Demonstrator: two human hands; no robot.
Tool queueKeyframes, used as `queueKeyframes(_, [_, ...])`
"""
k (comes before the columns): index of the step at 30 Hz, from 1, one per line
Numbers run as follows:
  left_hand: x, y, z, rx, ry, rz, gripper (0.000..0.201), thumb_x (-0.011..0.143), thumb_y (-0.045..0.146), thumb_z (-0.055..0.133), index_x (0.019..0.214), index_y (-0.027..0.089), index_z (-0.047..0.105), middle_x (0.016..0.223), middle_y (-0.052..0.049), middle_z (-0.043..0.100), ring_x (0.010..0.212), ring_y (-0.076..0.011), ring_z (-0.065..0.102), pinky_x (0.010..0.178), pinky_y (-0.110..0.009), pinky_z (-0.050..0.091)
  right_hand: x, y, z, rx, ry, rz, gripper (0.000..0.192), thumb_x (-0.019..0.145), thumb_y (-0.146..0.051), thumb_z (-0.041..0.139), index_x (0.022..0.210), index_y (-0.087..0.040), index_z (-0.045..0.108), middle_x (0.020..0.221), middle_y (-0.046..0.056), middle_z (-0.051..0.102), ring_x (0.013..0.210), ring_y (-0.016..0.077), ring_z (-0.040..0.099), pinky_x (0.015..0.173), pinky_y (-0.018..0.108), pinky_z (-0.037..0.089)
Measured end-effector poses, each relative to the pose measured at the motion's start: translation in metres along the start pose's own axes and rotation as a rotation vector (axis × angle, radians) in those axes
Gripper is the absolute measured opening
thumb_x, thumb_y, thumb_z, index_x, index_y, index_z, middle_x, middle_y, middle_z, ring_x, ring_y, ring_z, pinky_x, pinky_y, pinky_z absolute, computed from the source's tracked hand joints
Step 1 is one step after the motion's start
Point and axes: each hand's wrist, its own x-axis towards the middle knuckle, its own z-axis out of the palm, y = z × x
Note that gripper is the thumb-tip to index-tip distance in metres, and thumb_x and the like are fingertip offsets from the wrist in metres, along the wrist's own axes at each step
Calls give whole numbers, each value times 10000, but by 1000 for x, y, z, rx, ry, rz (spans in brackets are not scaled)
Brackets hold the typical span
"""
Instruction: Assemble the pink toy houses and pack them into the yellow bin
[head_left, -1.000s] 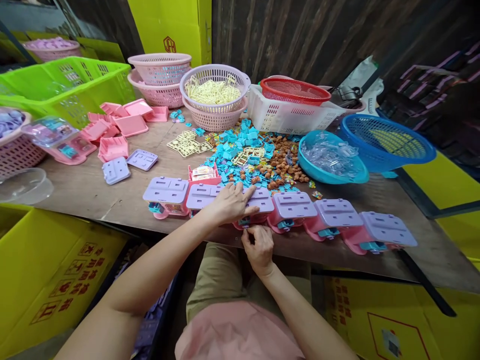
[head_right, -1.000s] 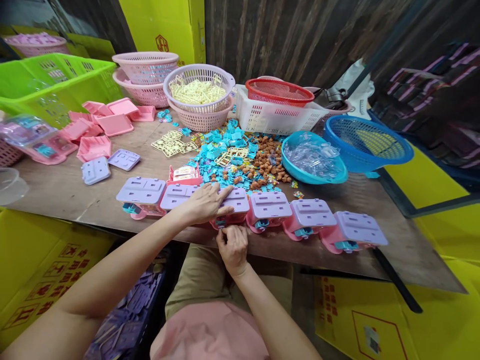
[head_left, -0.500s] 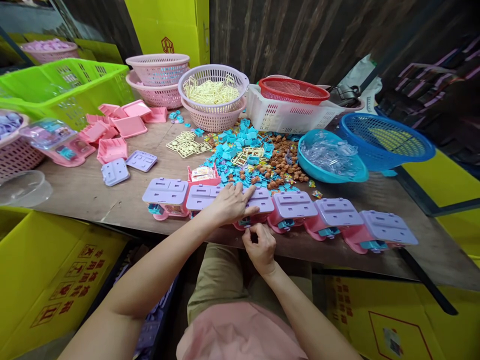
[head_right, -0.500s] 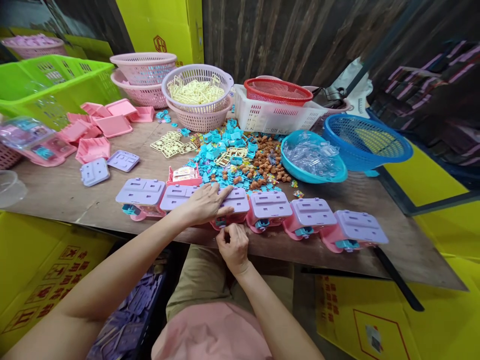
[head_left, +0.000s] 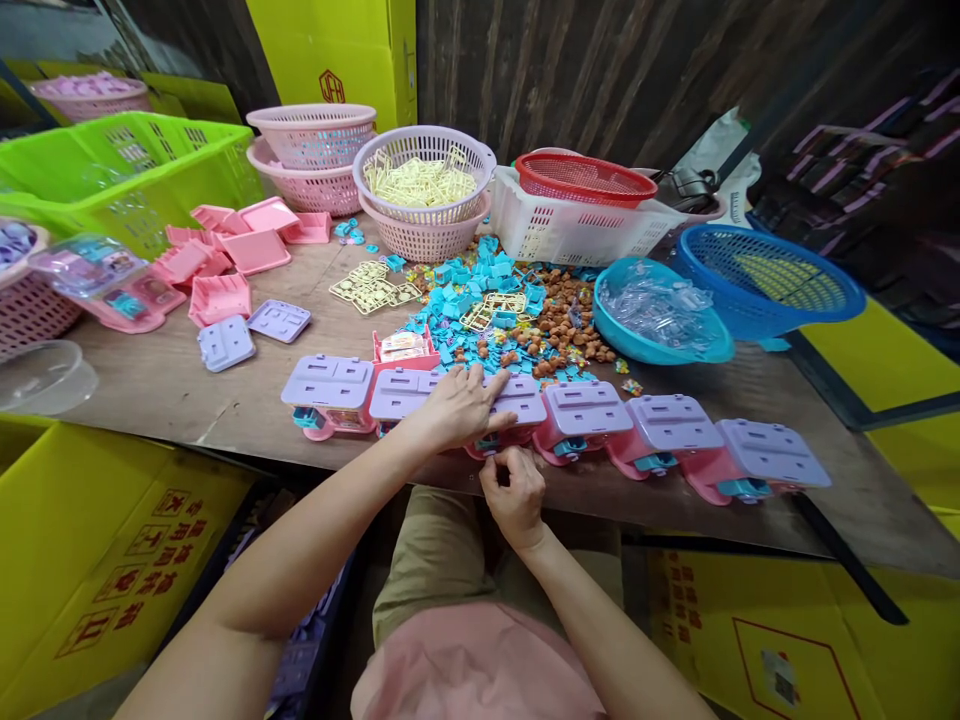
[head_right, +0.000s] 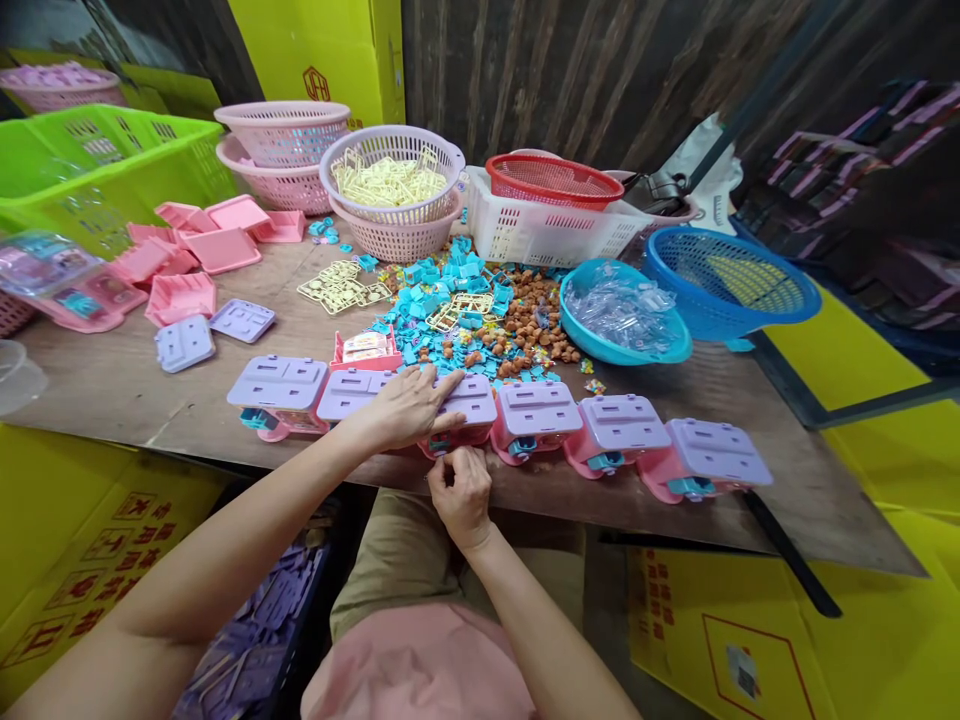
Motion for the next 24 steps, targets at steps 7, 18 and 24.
queueKeyframes(7, [-1,1,-1,1,-2,-3,637,913,559,248,1365,115,321,1057,-170,554,1003,-299,530,856,-376,350,0,-2,1,-15,0,12,225,813,-90,457,671,-242,369,562,-26,431,583,171,448,581,286,371])
queueKeyframes(18, [0,1,-4,-13,-25,-14,624,902,559,291,1348,126,347,1043,-164,549,955,-296,541,849,-381,365,9,1,-5,-59,-81,-173,246,818,-69,414,665,-246,340,565,-19,390,579,181,417,591,305,359])
queueKeyframes(24, [0,0,-1,5,-17,-21,638,897,565,300,1368,136,329,1057,-167,541,964,-304,539,841,-386,376,8,-2,-1,-83,-81,-93,240,811,-46,403,694,-244,332,579,-17,417,576,180,437,573,298,351])
